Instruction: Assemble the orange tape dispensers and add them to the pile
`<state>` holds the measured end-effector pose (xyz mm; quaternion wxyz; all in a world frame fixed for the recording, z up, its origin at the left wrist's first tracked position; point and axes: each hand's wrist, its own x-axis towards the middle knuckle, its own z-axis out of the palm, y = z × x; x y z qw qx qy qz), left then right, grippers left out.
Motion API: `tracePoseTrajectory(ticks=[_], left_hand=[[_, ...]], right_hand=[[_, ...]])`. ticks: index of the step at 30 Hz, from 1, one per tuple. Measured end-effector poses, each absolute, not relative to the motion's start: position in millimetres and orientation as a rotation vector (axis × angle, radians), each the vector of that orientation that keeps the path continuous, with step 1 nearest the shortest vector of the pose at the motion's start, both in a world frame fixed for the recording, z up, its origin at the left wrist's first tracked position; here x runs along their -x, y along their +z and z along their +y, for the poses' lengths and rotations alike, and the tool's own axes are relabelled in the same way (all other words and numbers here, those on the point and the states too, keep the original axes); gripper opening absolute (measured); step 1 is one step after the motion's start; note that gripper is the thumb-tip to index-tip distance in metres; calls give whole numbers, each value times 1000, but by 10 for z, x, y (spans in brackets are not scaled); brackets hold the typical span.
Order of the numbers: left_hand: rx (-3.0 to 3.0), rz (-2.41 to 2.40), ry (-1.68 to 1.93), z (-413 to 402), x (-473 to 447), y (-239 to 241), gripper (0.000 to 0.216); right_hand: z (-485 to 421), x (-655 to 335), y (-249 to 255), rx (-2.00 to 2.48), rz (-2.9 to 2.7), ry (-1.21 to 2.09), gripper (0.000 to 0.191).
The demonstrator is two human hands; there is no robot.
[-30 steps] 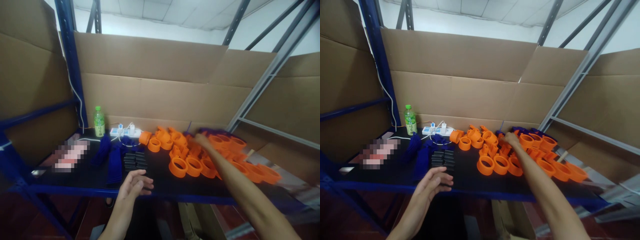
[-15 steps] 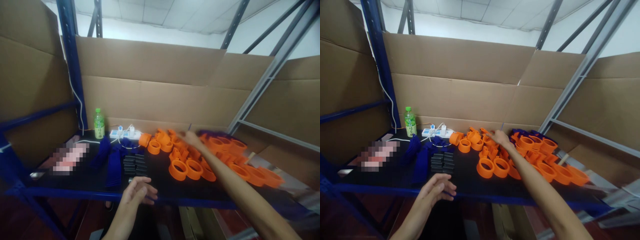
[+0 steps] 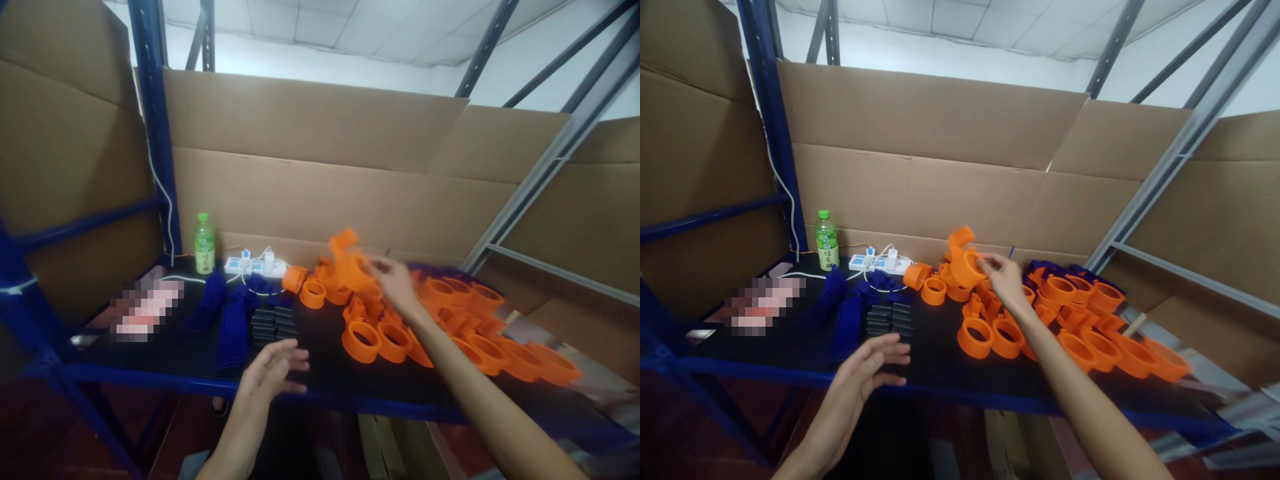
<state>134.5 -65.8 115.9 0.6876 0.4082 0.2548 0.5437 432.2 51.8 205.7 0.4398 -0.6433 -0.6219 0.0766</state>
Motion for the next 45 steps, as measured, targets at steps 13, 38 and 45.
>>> tracePoseTrajectory(ticks=[13, 38, 45], left_hand=[[-557, 589, 1485, -561, -1053, 1253, 51], [-896, 726, 1187, -526, -979, 1319, 33], [-929, 640, 1068, -589, -1040, 1403, 30]], right_hand=[[-566, -2815, 1293, 1263, -1961, 633, 31], [-551, -2875, 1073, 1278, -1673, 692, 22], [-695, -3018, 1304, 1214, -1280, 1246, 38]])
